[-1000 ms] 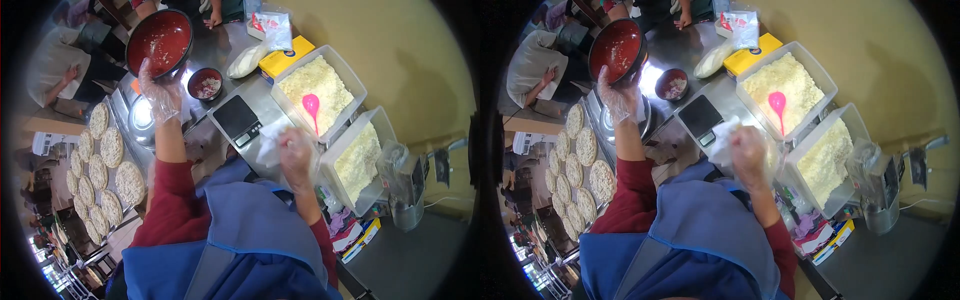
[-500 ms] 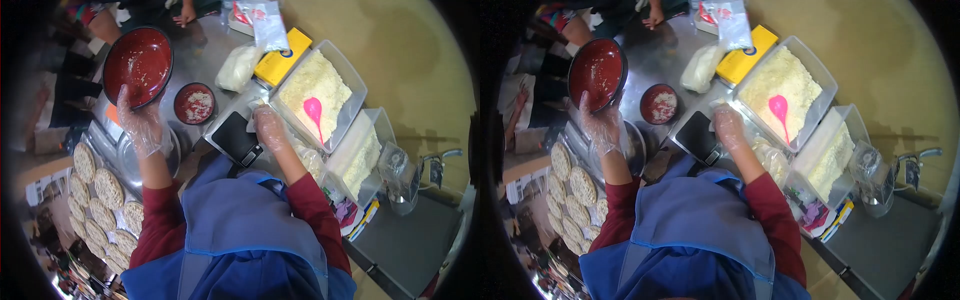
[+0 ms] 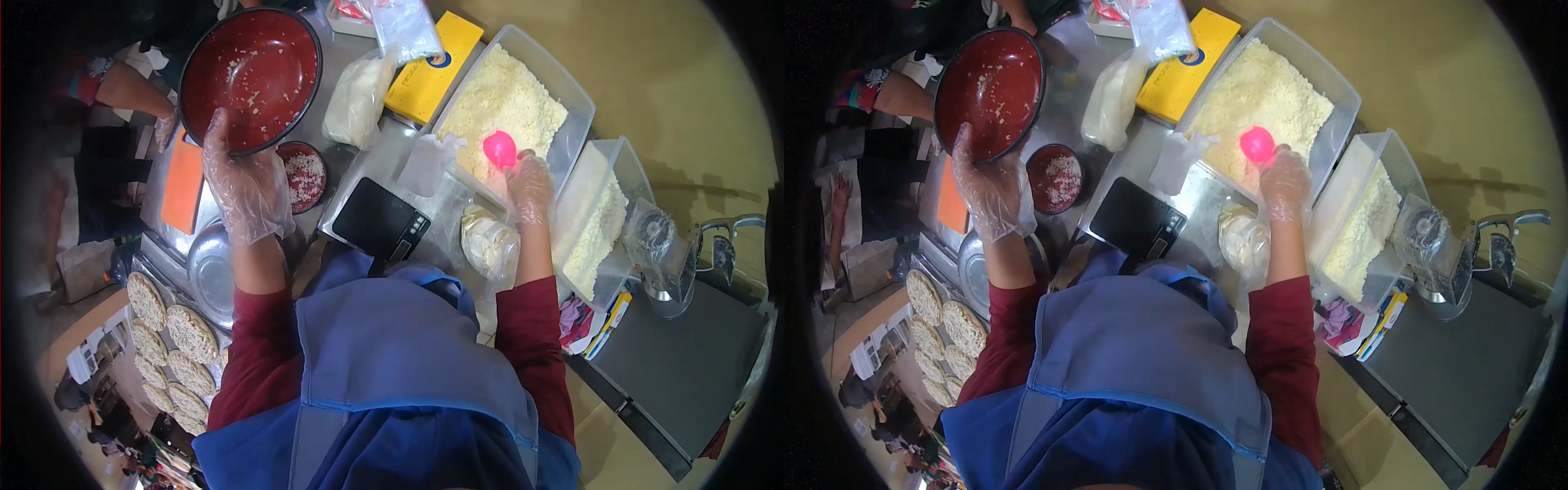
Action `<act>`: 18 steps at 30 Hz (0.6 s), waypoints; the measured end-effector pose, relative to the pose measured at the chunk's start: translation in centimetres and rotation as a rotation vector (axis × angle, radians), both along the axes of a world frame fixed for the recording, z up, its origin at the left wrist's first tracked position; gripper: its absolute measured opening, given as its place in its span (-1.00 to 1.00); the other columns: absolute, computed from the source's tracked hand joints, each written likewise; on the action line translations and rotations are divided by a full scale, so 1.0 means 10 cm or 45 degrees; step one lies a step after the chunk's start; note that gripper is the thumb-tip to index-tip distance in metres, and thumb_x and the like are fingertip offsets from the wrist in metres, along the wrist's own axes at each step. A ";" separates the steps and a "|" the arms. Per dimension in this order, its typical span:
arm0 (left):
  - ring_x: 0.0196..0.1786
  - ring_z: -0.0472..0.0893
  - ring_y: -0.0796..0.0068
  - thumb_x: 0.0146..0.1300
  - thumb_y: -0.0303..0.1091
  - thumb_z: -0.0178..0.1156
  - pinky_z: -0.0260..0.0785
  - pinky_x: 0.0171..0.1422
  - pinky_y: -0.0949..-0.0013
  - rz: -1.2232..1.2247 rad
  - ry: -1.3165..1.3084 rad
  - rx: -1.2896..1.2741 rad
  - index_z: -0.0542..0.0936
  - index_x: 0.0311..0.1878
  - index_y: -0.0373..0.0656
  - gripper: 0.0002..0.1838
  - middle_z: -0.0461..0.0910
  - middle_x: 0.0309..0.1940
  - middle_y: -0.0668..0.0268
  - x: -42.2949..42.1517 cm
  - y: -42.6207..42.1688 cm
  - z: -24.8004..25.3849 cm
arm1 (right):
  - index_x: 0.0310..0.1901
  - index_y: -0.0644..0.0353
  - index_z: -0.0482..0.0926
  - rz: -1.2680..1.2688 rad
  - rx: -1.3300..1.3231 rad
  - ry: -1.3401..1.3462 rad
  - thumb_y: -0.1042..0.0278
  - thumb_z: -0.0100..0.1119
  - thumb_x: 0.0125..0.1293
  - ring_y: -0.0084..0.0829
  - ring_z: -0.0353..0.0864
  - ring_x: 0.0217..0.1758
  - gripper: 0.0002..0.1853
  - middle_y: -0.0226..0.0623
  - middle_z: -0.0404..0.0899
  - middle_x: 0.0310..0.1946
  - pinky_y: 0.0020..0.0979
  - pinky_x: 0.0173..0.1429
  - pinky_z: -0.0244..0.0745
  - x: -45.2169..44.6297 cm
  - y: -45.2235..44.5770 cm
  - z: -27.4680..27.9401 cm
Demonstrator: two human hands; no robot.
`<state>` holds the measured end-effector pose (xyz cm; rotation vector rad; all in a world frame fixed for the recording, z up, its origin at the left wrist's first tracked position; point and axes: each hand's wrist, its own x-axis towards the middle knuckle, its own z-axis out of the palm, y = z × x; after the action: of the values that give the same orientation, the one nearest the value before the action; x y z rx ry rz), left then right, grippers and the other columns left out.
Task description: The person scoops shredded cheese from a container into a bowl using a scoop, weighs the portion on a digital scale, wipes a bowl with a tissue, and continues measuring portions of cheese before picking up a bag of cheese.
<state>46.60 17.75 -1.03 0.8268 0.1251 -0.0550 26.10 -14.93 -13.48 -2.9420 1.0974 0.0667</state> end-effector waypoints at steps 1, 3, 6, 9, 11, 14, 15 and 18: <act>0.17 0.55 0.17 0.27 -0.35 0.21 0.52 0.18 0.03 -0.018 -0.009 0.008 0.37 0.23 -0.21 -0.52 0.52 0.13 0.10 0.01 -0.03 -0.01 | -0.12 0.10 0.56 -0.068 0.024 -0.110 0.18 0.23 0.19 -0.11 0.65 -0.10 -0.73 -0.12 0.65 -0.24 -0.14 0.00 0.54 0.00 0.03 0.08; 0.17 0.55 0.17 0.27 -0.35 0.21 0.52 0.18 0.05 -0.044 0.020 0.024 0.37 0.24 -0.22 -0.51 0.52 0.13 0.10 -0.01 -0.09 -0.07 | -0.11 0.10 0.55 -0.050 0.076 -0.023 0.22 0.22 0.19 -0.13 0.64 -0.07 -0.74 -0.13 0.64 -0.23 -0.16 0.03 0.53 0.00 0.04 0.13; 0.17 0.55 0.18 0.27 -0.35 0.20 0.52 0.19 0.09 -0.078 0.068 0.034 0.37 0.24 -0.22 -0.51 0.52 0.13 0.10 -0.04 -0.20 -0.12 | -0.03 0.07 0.52 0.075 0.180 -0.086 0.27 0.25 0.17 -0.12 0.59 0.02 -0.68 -0.12 0.63 -0.15 -0.15 0.11 0.47 0.11 0.24 0.33; 0.17 0.55 0.18 0.27 -0.35 0.20 0.52 0.20 0.12 -0.115 0.102 0.052 0.37 0.25 -0.22 -0.51 0.52 0.13 0.10 -0.09 -0.27 -0.15 | -0.03 0.04 0.53 0.354 0.322 -0.285 0.31 0.28 0.15 -0.09 0.55 0.06 -0.68 -0.11 0.61 -0.12 -0.13 0.15 0.42 0.36 0.55 0.43; 0.16 0.55 0.18 0.27 -0.35 0.21 0.51 0.20 0.13 -0.146 0.093 0.060 0.37 0.25 -0.22 -0.51 0.52 0.13 0.10 -0.10 -0.29 -0.16 | -0.11 0.06 0.58 0.526 0.398 -0.358 0.34 0.26 0.14 -0.08 0.55 0.04 -0.75 -0.11 0.61 -0.15 -0.14 0.12 0.42 0.49 0.59 0.38; 0.21 0.52 0.03 0.23 -0.27 0.24 0.52 0.15 -0.08 -0.141 0.039 0.118 0.28 0.31 -0.19 -0.39 0.46 0.19 0.04 -0.07 -0.26 -0.16 | -0.30 0.15 0.62 0.635 0.318 -0.170 0.37 0.16 0.13 -0.15 0.58 -0.14 -0.87 -0.04 0.60 -0.30 -0.15 0.00 0.45 0.65 0.59 0.43; 0.21 0.51 0.03 0.23 -0.27 0.24 0.52 0.15 -0.07 -0.094 0.041 0.116 0.29 0.30 -0.19 -0.39 0.46 0.19 0.04 -0.08 -0.23 -0.15 | -0.35 0.16 0.61 0.593 0.299 -0.184 0.37 0.17 0.13 -0.12 0.56 -0.17 -0.90 -0.09 0.58 -0.33 -0.15 -0.02 0.44 0.63 0.65 0.64; 0.20 0.52 0.10 0.23 -0.33 0.25 0.51 0.19 0.02 -0.048 0.084 0.079 0.33 0.28 -0.21 -0.43 0.48 0.18 0.06 -0.11 -0.13 -0.15 | -0.40 0.17 0.59 0.609 0.303 -0.139 0.36 0.16 0.13 -0.14 0.54 -0.24 -0.91 -0.16 0.56 -0.40 -0.15 -0.09 0.42 0.53 0.85 0.91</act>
<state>45.51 16.42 -2.49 0.8899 0.1742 -0.1147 31.43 -6.38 -4.35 -2.8734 0.3283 0.0320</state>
